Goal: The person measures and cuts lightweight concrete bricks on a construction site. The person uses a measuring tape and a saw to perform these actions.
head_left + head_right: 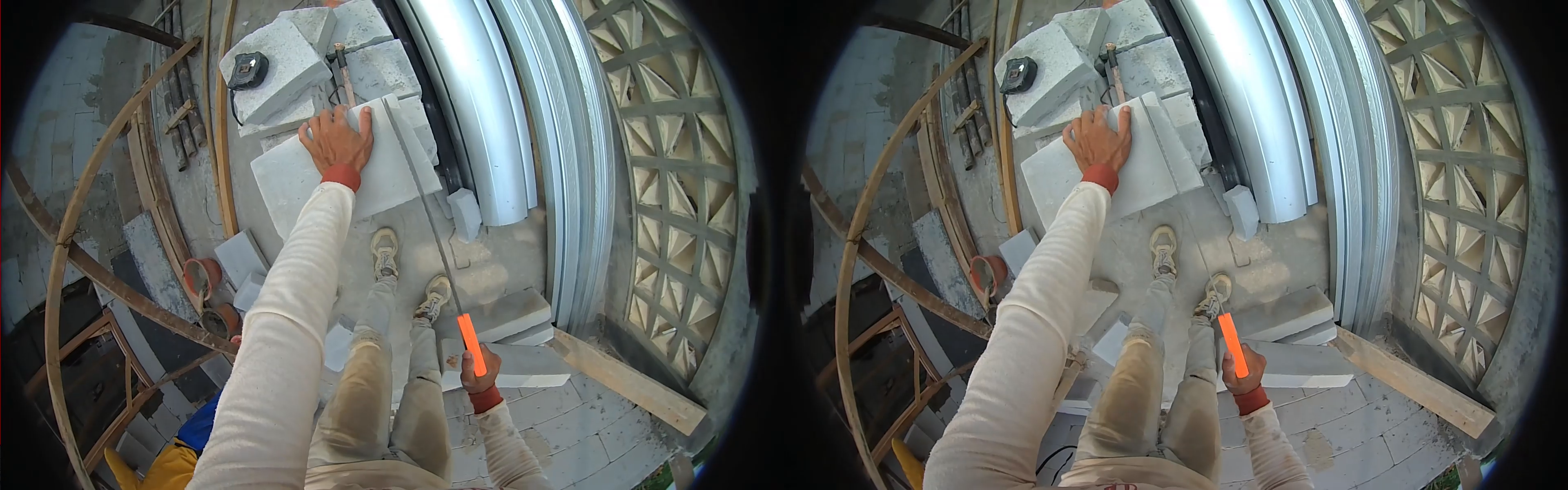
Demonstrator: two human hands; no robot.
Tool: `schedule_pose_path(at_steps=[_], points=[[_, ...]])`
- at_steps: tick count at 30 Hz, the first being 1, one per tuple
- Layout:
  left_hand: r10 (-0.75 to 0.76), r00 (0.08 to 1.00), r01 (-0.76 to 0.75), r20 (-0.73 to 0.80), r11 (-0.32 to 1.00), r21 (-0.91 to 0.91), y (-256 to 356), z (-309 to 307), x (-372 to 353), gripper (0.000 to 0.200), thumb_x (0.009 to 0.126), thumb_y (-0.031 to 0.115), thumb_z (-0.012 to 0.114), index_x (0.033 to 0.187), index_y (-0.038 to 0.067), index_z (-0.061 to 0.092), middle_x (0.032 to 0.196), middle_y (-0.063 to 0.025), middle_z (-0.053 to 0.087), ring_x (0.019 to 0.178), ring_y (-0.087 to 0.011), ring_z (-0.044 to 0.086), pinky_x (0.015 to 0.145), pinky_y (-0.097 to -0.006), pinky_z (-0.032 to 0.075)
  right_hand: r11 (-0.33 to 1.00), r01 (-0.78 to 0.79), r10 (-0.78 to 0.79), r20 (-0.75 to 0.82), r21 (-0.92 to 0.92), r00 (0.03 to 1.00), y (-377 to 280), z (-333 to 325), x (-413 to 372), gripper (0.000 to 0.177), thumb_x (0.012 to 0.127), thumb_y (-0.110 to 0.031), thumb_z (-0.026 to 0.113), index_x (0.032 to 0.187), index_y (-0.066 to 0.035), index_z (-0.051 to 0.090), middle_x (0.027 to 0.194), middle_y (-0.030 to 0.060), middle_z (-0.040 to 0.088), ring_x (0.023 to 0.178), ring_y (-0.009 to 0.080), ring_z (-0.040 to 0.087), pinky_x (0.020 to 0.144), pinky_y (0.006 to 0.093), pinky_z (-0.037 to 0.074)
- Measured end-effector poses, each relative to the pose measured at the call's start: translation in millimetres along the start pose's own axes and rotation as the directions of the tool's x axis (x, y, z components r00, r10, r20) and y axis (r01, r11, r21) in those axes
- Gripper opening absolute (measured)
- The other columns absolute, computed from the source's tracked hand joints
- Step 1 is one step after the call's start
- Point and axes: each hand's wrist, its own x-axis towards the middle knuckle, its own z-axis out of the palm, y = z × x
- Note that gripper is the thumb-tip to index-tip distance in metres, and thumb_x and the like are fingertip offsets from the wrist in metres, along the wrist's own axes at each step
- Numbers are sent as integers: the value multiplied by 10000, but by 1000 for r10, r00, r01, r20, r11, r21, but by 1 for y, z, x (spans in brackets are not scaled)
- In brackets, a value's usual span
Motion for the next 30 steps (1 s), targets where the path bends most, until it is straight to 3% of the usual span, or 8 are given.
schedule_pose_path(at_steps=[7,11,14,18,23,25,27,30], points=[[-14,1000,14,-2,1000,8,2,-2,1,538,993,561,550,1207,105,739,1166,-110,693,1222,-281,551,1167,-492,233,992,-30,33,-23,119,999,-29,25,81,248,960,-239,658,818,-38,630,638,138,567,540,368,593,511,402,468],[-5,1000,5,-10,1000,-6,1,-1,-2,513,995,535,554,1191,101,744,1145,-107,690,1209,-276,555,1172,-492,235,998,46,-44,-46,48,998,11,16,-17,338,992,-255,628,758,-20,564,599,123,548,473,320,562,468,393,412],[11,999,-12,-30,1000,-14,2,2,-4,500,993,523,558,1186,102,746,1134,-103,686,1199,-273,556,1175,-495,235,995,-30,37,-69,95,997,7,17,-19,344,1004,-262,610,762,-19,584,616,115,580,468,291,567,473,384,431],[15,999,-16,-32,1000,-21,1,-1,0,496,995,519,556,1184,102,747,1102,-95,678,1189,-267,558,1176,-499,235,974,-84,88,-5,210,996,-45,41,122,271,968,-235,675,806,-25,618,635,134,562,503,354,579,504,404,474],[11,999,-11,-33,1000,-2,4,1,-3,502,989,535,573,1175,106,752,1109,-88,686,1181,-262,565,1164,-482,249,998,44,-42,-30,37,999,-35,22,77,240,956,-209,678,806,-29,624,663,138,593,539,358,600,524,420,495],[-1,1000,0,-30,1000,-8,1,-1,1,504,983,543,585,1167,107,757,1119,-83,693,1178,-261,569,1159,-472,257,995,-70,69,5,66,998,-13,14,13,350,1015,-313,612,820,-23,628,573,100,533,448,270,597,479,383,462],[-4,999,3,-36,999,-34,4,0,1,503,975,545,597,1156,105,761,1116,-79,695,1176,-256,571,1158,-469,258,995,-78,79,-13,69,997,-7,17,0,264,980,-260,633,886,-16,672,634,113,572,492,307,597,494,388,473],[11,999,-13,-40,998,-58,2,-1,1,501,973,543,601,1151,104,764,1120,-74,699,1183,-251,570,1159,-464,258,992,-59,61,-17,108,998,-27,33,71,219,968,-215,659,851,-30,655,623,107,571,512,322,593,503,374,471]])
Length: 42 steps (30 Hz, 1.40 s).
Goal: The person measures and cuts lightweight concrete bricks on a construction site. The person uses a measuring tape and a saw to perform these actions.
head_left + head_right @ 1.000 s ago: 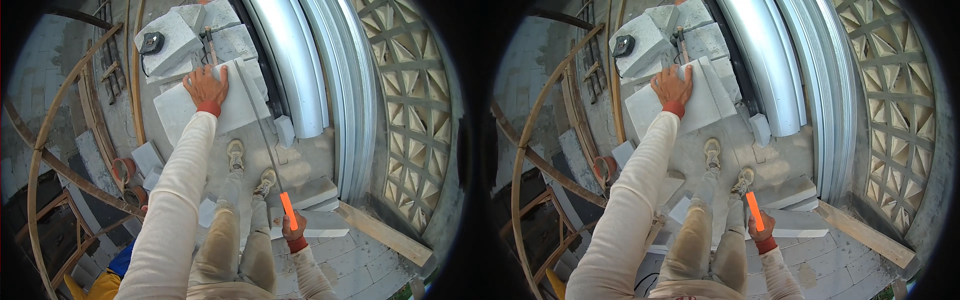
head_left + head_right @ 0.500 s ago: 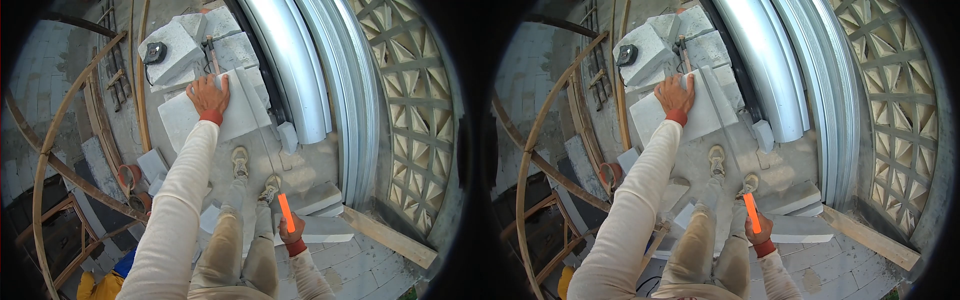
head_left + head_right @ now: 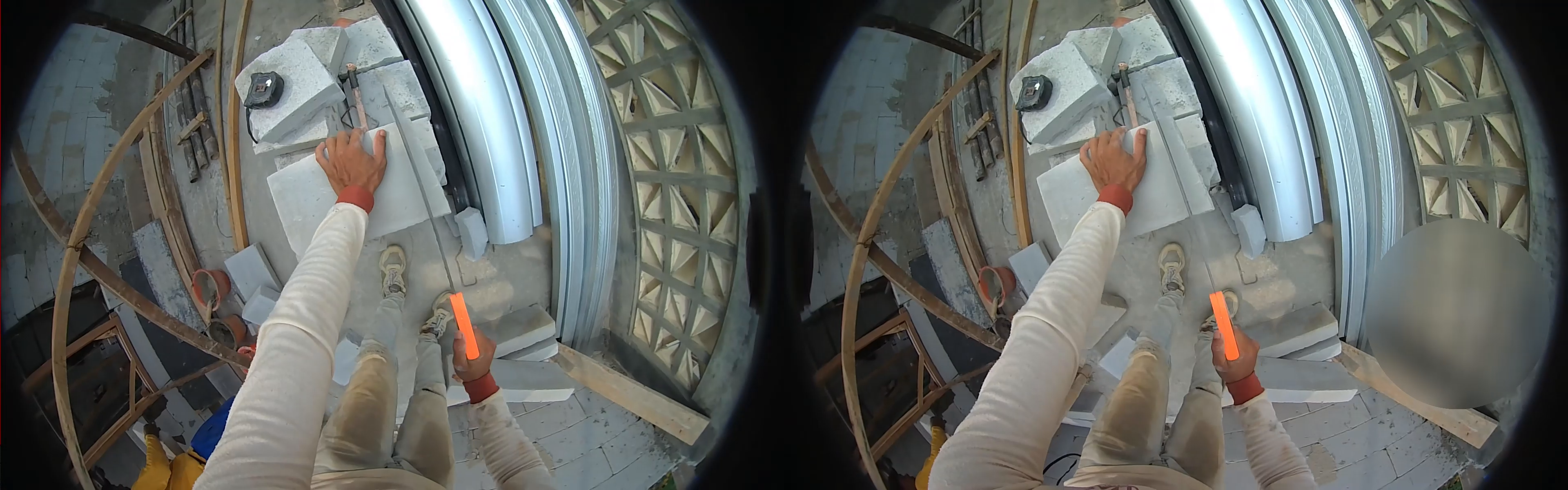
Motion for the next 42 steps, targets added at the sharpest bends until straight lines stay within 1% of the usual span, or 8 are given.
schedule_pose_path(at_steps=[4,11,21,24,26,29,31,42], points=[[-37,999,37,-15,999,-4,0,-2,5,498,970,543,607,1139,105,769,1118,-72,707,1179,-249,577,1160,-458,255,997,76,-76,-10,-7,997,-22,10,64,249,971,-202,675,794,-41,605,591,97,556,513,335,586,500,383,470],[-16,1000,16,-16,1000,-20,2,2,2,469,966,523,622,1121,107,776,1107,-70,717,1168,-249,586,1160,-453,255,992,21,-23,-10,-128,1000,6,-20,-59,372,1009,-300,608,767,-22,555,617,121,516,477,311,533,491,402,415],[8,999,-2,52,994,-106,-11,-1,-1,494,934,486,677,1247,106,718,1222,-94,678,1237,-272,552,1187,-479,245,996,50,-53,38,71,998,-18,10,43,224,942,-220,698,816,-47,630,603,107,587,511,321,610,512,389,485],[-13,964,-11,-264,996,-90,-50,-20,-17,614,899,470,731,1382,110,614,1349,-144,600,1292,-320,527,1200,-495,252,996,87,-88,31,28,996,-19,8,43,218,942,-215,692,822,-42,636,610,110,601,522,316,622,519,382,493],[-275,919,277,-283,960,-32,-96,-50,-31,774,854,472,786,1475,102,509,1442,-181,518,1334,-373,493,1191,-510,294,996,81,-82,22,26,996,-22,10,43,212,940,-213,690,829,-39,642,608,108,601,521,317,623,521,381,495],[-651,718,692,248,625,-363,-169,-66,-45,882,845,537,810,1461,-1,481,1430,-174,546,1321,-342,519,1159,-451,364,997,59,-60,23,52,998,-27,15,42,210,939,-211,687,837,-32,646,624,116,607,528,322,623,529,379,497],[-331,523,837,785,23,-547,-201,-60,-48,949,834,570,823,1446,-63,467,1411,-184,561,1296,-316,544,1127,-409,409,998,44,-45,22,49,999,-28,18,38,216,940,-213,686,838,-27,643,643,125,608,535,326,618,533,380,495],[-515,535,823,670,140,-550,-202,-70,-32,807,850,520,836,1273,-120,585,1193,-180,679,1044,-236,666,959,-335,509,999,4,-6,-59,-36,998,-45,48,31,232,931,-186,665,779,-27,593,637,128,524,515,349,543,494,421,425]])
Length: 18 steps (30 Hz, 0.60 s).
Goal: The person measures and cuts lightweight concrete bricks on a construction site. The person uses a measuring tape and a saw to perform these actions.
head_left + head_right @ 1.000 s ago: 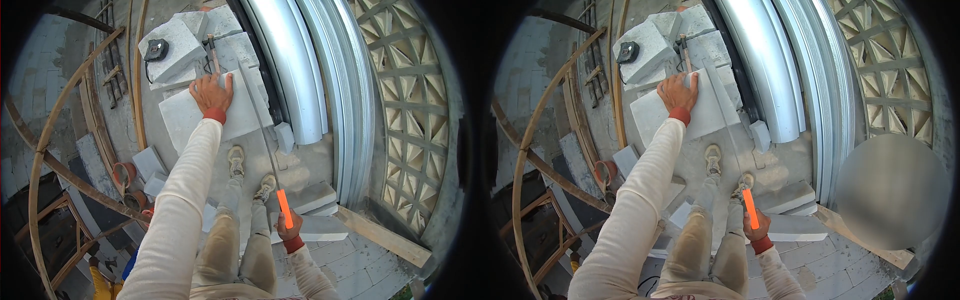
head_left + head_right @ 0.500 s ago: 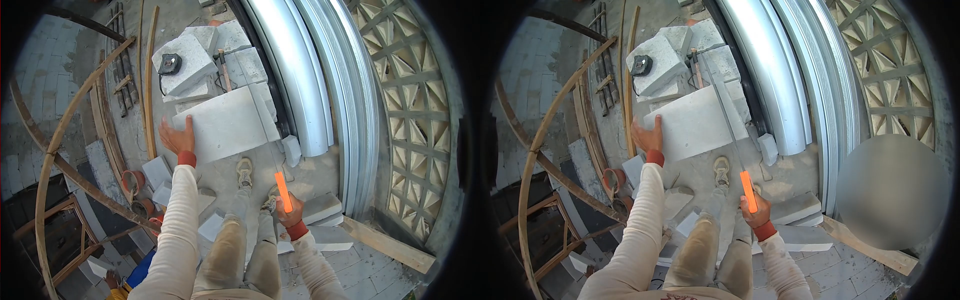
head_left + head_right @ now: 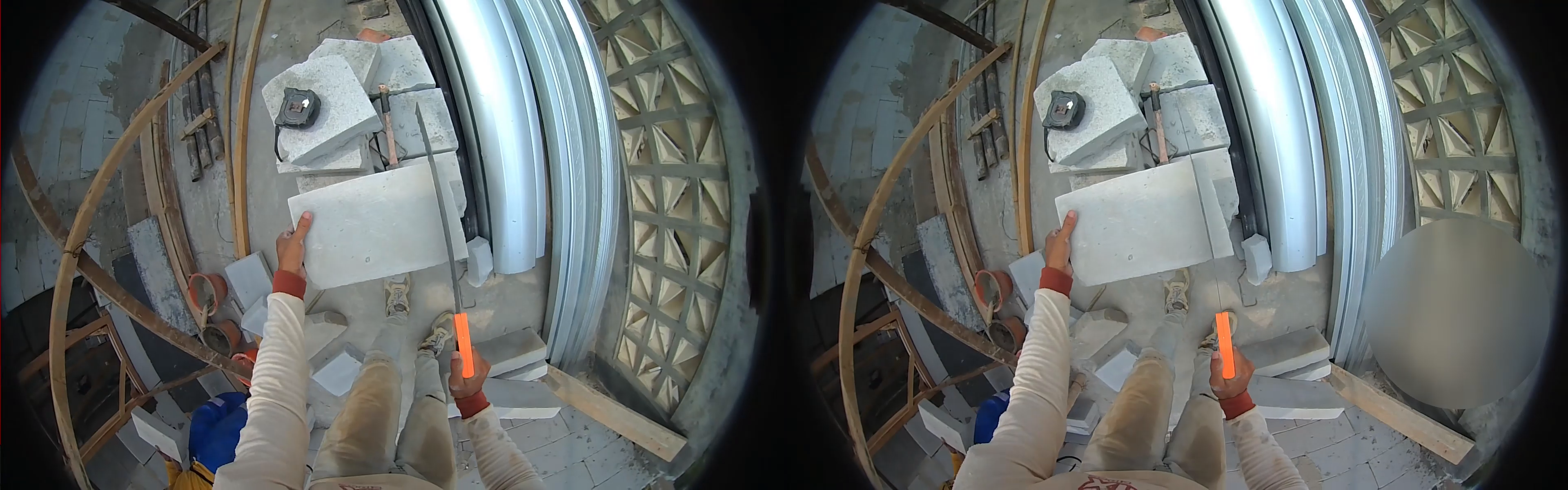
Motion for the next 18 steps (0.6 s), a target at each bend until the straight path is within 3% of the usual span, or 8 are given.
schedule_pose_path(at_steps=[4,7,8,9,10,12,14,18], points=[[-33,999,33,7,998,-52,-8,-11,26,748,867,496,827,1274,-91,603,1208,-158,677,1063,-222,656,960,-320,501,998,49,-49,6,-48,999,-5,14,1,216,910,-182,684,783,-34,589,648,130,539,524,354,564,495,428,444],[234,971,-229,-52,970,83,-3,-2,24,674,888,406,805,1343,-40,584,1289,-151,653,1206,-274,614,1060,-350,448,999,6,-5,10,-38,1000,-6,9,-3,185,897,-183,698,857,-34,595,655,124,554,529,358,574,507,424,466],[467,873,-396,-138,846,357,7,7,13,652,887,369,794,1372,-9,578,1342,-152,624,1255,-291,581,1095,-385,415,999,-11,11,-7,-33,1000,-10,7,-2,190,895,-188,703,888,-33,593,656,118,559,532,358,577,516,421,474],[682,715,-474,-151,633,612,12,19,-3,637,885,332,783,1400,22,571,1396,-153,595,1305,-308,547,1130,-420,382,999,-26,25,-22,-27,999,-14,4,-2,201,894,-193,708,919,-32,591,657,112,564,535,358,580,525,419,482],[852,516,-452,-91,361,816,19,34,-21,630,884,294,772,1428,54,564,1449,-154,566,1354,-325,514,1165,-455,349,1000,-20,19,-21,-7,1000,-23,1,-3,209,901,-194,706,949,-28,589,677,112,579,551,358,592,537,416,488],[845,490,-618,215,163,769,32,81,-55,655,909,239,700,1525,162,491,1573,-132,459,1454,-345,413,1203,-552,262,999,-2,3,-25,32,1000,-50,-9,-1,231,917,-196,701,1009,-19,585,716,112,608,584,358,615,561,411,501],[761,556,-616,333,110,780,31,122,-62,660,952,320,649,1566,190,448,1623,-113,394,1515,-317,333,1228,-583,180,999,37,-37,-6,-35,999,-71,-22,0,224,937,-185,693,1034,-10,592,795,129,636,623,358,639,589,406,515],[723,615,-529,313,85,844,21,160,-51,670,970,444,587,1581,225,420,1646,-98,361,1555,-312,243,1242,-592,123,996,-3,2,-5,-90,1000,-115,-43,15,209,977,-167,665,1088,0,606,935,167,657,725,364,678,632,410,536]])
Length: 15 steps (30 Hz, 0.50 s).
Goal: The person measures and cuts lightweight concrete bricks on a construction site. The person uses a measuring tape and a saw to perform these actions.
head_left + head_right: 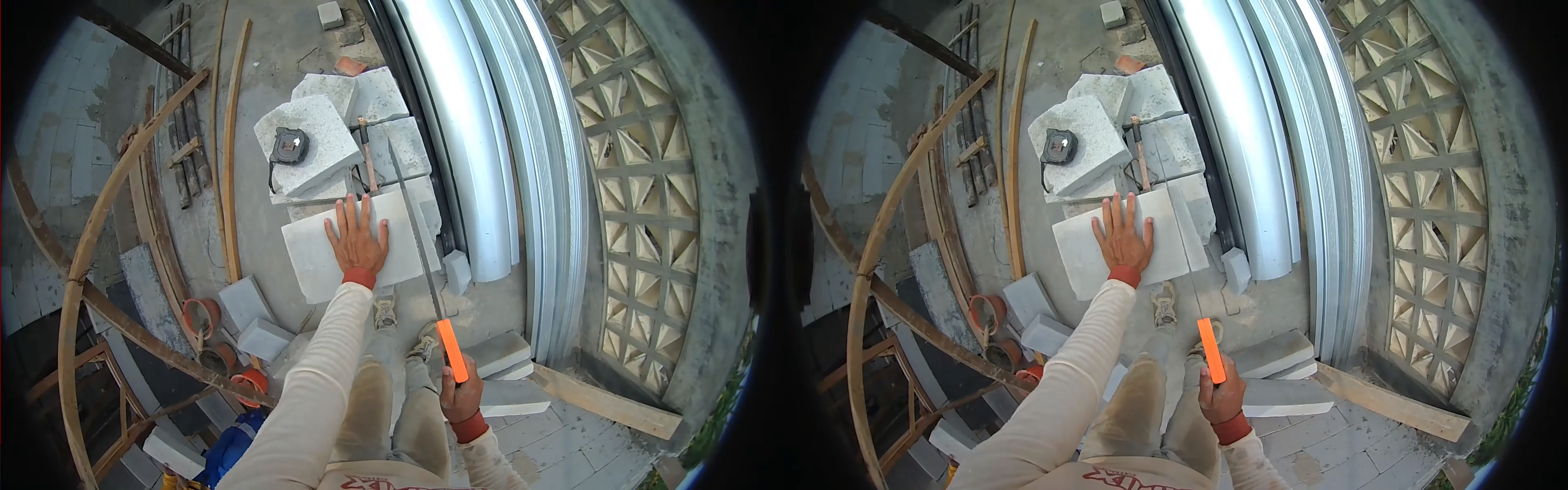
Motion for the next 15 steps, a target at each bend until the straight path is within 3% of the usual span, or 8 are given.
schedule_pose_path(at_steps=[3,9,12,15], points=[[-29,999,30,32,999,-17,-2,-2,-3,671,980,466,565,1585,216,416,1639,-104,361,1556,-310,237,1240,-597,115,987,-155,159,101,-43,982,-36,-23,2,205,991,-182,653,1091,-7,615,947,163,654,741,373,682,641,417,543],[-21,998,21,67,1000,-14,-2,-9,3,672,975,438,566,1582,191,416,1583,-119,413,1535,-322,268,1228,-608,114,953,12,59,225,-301,973,-53,-87,-59,178,974,-173,680,1070,-30,632,919,134,657,683,375,670,616,416,540],[-3,996,4,93,1000,-7,-4,-10,4,671,976,433,561,1584,191,410,1579,-114,411,1534,-324,262,1221,-620,111,967,-53,93,153,-248,984,-34,-60,-28,173,966,-174,697,1059,-43,634,894,134,654,682,373,668,597,416,534],[-16,993,17,113,1000,-1,0,-10,7,679,978,443,556,1590,194,397,1589,-116,398,1538,-328,250,1220,-623,106,994,-43,49,56,-104,997,-21,15,70,186,965,-197,719,992,-52,605,809,148,643,661,378,658,577,399,522]])
